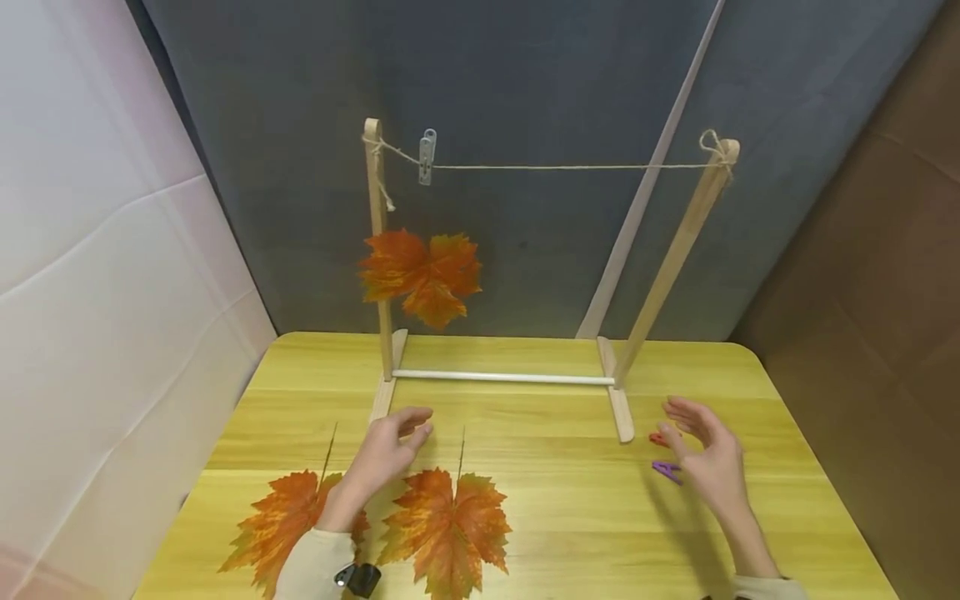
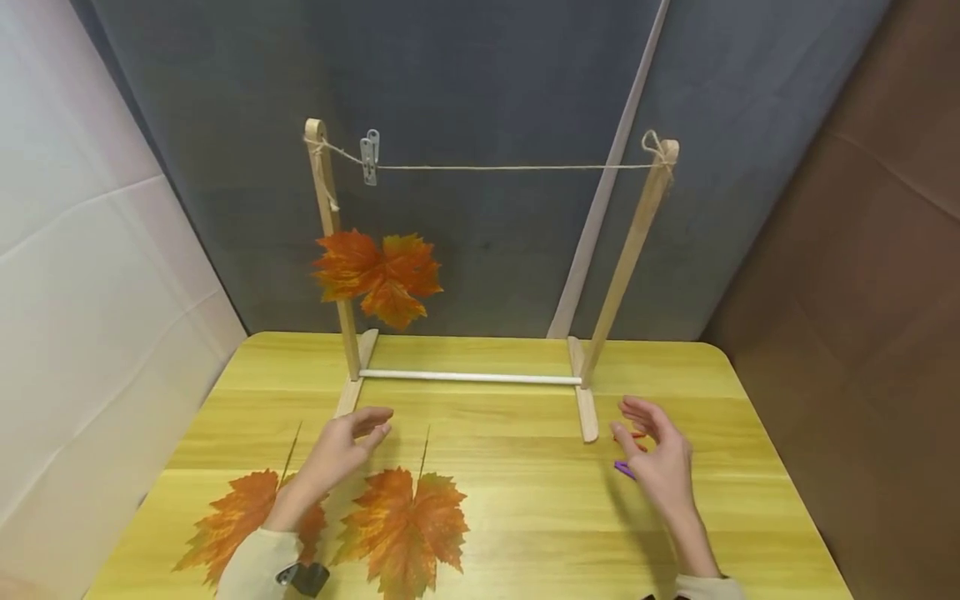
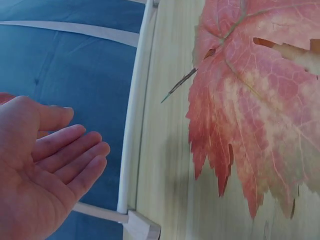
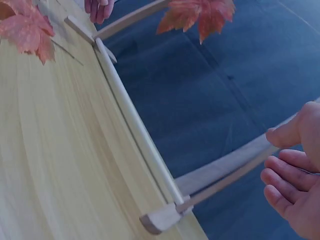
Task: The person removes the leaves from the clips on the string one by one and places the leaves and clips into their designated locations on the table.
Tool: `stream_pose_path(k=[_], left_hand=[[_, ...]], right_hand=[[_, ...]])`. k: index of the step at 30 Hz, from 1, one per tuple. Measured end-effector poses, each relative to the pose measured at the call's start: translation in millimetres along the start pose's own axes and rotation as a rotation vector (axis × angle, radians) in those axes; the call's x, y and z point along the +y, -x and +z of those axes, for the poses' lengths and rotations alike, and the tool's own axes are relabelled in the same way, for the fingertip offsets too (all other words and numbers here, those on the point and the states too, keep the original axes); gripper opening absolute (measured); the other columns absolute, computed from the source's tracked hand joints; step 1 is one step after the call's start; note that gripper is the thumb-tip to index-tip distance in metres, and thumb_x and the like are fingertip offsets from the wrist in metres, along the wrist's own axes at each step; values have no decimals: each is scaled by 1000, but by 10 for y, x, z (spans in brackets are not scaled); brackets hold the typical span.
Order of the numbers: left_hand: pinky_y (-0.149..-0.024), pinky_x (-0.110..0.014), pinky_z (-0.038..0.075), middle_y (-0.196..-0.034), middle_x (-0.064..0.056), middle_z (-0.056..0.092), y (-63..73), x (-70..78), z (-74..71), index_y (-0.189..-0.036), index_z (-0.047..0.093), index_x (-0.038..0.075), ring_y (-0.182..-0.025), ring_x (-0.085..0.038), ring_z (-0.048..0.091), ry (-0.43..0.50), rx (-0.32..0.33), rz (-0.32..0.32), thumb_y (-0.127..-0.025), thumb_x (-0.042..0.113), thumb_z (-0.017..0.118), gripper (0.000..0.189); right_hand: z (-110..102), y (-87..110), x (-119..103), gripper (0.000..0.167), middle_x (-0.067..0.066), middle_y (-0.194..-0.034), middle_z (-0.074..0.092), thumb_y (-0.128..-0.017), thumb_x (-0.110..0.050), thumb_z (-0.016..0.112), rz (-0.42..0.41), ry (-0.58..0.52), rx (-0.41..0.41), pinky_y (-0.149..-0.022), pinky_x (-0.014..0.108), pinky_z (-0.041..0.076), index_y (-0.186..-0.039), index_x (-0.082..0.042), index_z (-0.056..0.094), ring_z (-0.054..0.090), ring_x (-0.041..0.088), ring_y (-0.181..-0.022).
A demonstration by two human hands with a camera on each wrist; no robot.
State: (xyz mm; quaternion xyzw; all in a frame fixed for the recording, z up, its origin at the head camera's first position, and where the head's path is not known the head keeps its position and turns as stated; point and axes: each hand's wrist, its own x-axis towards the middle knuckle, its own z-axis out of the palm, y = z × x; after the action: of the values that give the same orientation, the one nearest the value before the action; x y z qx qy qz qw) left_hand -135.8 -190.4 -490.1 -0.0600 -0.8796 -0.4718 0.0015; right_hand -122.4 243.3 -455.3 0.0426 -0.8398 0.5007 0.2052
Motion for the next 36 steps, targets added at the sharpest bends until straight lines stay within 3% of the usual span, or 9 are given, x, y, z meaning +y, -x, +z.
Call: stream_pose_path(k=[3,9,12,21,29,36], left_hand=[[-101,-51,53,-134,-17,66,19,2,-51,-132,64,3,-122,-39,63,-12,13,15,-102,16,61,33],[-101,-52,52,-132,-19,66,11,100,-255,-131,64,0,-121,-41,64,-20,104,98,-102,14,61,32],[-102,-52,52,-133,-20,66,-25,155,-358,-130,64,0,-121,-41,64,-27,144,129,-102,15,61,32],[-101,-52,52,-132,-19,67,-107,301,-582,-128,66,2,-121,-41,65,-38,199,208,-102,15,62,30],[-101,-53,52,-131,-20,67,-193,463,-704,-129,65,-2,-120,-41,65,-33,222,247,-101,13,62,31],[-98,-53,53,-127,-19,69,-272,544,-775,-126,68,0,-115,-40,67,-48,303,333,-98,7,65,29]], right_hand=[[42,-5,-70,38,-3,-115,73,-89,2,74,-19,-5,-10,-92,7,47,-126,1,65,63,-10,-101],[126,-46,-201,38,21,-119,71,-89,4,73,-87,-13,-14,-94,7,46,-127,0,65,64,-8,-106],[156,-75,-264,39,21,-123,70,-90,3,72,-110,-9,-25,-90,6,47,-128,-1,64,61,-10,-108],[301,-175,-516,40,18,-131,66,-93,-1,71,-142,-59,-72,-102,8,42,-132,0,62,57,-8,-117],[400,-255,-706,43,16,-133,66,-91,0,72,-191,-96,-85,-104,12,44,-133,-2,62,59,-1,-120],[486,-367,-892,44,13,-136,65,-92,-1,72,-241,-99,-90,-105,15,44,-135,-6,62,59,6,-123]])
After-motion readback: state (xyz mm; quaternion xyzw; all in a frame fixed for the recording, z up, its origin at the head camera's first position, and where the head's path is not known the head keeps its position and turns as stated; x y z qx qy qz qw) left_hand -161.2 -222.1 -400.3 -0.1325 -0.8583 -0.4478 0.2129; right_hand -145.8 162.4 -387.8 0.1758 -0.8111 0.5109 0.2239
